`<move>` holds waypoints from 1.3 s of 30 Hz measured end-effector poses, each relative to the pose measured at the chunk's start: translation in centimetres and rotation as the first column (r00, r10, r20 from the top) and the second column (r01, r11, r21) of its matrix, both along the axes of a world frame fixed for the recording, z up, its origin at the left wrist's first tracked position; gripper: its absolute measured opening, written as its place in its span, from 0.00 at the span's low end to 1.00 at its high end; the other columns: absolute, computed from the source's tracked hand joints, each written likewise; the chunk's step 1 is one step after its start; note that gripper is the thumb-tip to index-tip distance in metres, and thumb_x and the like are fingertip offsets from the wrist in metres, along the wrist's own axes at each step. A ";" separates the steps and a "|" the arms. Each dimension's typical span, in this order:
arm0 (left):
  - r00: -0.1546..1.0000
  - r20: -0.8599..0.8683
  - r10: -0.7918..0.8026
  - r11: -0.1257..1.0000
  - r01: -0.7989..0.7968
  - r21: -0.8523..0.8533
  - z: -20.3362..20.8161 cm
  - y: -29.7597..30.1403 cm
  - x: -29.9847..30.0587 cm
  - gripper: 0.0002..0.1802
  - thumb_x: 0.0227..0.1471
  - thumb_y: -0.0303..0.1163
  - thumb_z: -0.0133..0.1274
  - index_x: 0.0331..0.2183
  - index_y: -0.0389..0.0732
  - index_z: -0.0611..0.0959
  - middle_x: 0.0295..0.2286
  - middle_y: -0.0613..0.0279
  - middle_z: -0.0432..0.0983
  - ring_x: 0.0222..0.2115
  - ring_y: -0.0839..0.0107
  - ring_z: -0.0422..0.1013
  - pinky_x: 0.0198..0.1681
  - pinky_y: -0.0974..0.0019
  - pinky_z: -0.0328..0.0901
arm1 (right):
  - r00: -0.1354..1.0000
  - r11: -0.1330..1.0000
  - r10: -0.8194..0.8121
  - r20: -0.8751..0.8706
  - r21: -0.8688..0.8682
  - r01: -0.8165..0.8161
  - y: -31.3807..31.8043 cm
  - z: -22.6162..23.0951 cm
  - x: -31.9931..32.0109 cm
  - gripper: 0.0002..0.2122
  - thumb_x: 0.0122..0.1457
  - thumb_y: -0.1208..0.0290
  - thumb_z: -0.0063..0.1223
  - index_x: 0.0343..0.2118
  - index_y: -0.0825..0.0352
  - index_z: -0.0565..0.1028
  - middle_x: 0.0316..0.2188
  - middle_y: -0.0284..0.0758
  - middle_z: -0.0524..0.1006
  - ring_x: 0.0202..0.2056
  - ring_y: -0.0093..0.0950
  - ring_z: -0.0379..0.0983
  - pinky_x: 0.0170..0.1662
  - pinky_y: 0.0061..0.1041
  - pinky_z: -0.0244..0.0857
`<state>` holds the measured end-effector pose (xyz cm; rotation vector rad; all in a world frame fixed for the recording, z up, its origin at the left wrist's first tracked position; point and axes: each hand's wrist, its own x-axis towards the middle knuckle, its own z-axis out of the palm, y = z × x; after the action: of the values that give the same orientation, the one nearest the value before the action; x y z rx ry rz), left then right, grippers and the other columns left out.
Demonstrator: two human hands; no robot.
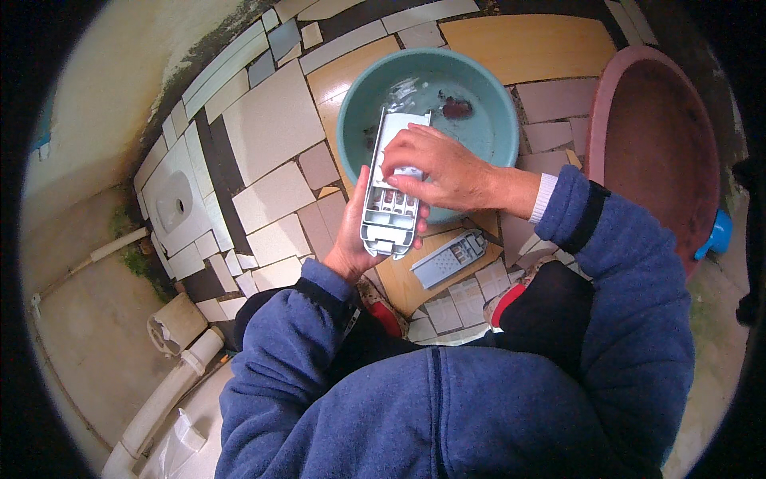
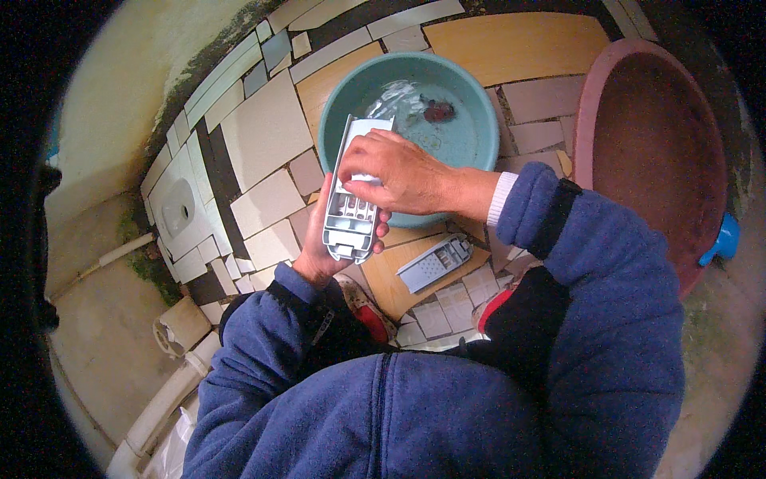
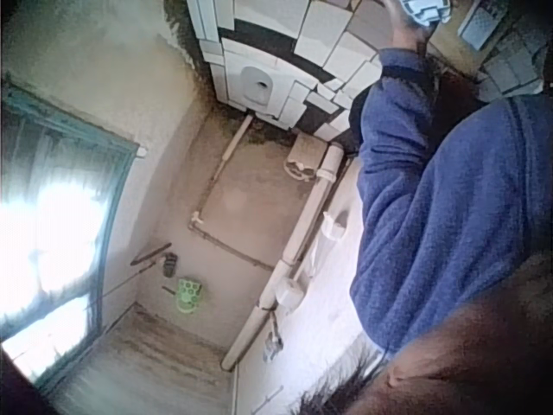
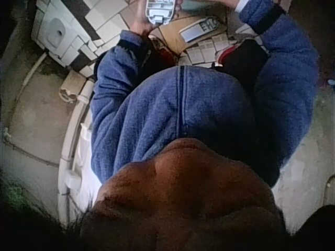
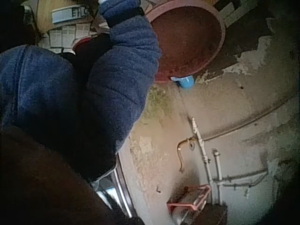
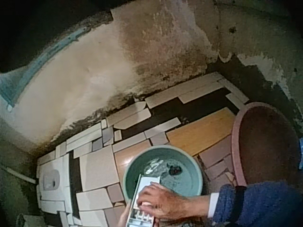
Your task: The person scrubs a white remote control with a small red scrubber in a light blue basin of water, then rinses it in a larger reddish basin. They repeat this process for a second remote control, scrubbing and rinsing each one before placing them on the floor.
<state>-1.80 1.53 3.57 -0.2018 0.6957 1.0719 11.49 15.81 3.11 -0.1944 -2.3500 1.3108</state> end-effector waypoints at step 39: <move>0.803 -0.559 0.206 0.974 -0.224 0.038 0.8 0.1 0.9 0.41 0.56 0.68 0.29 0.51 0.40 0.70 0.40 0.58 0.75 0.36 0.68 0.75 0.36 0.63 0.74 | 0.985 0.994 0.105 0.138 0.029 -0.110 -0.7 -0.7 1.1 0.05 0.54 0.70 0.54 0.34 0.61 0.73 0.29 0.34 0.73 0.27 0.36 0.74 0.28 0.33 0.69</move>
<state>-0.85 1.60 4.34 0.0194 1.2449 1.3584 12.56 15.12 2.44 -0.1519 -2.5287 1.3421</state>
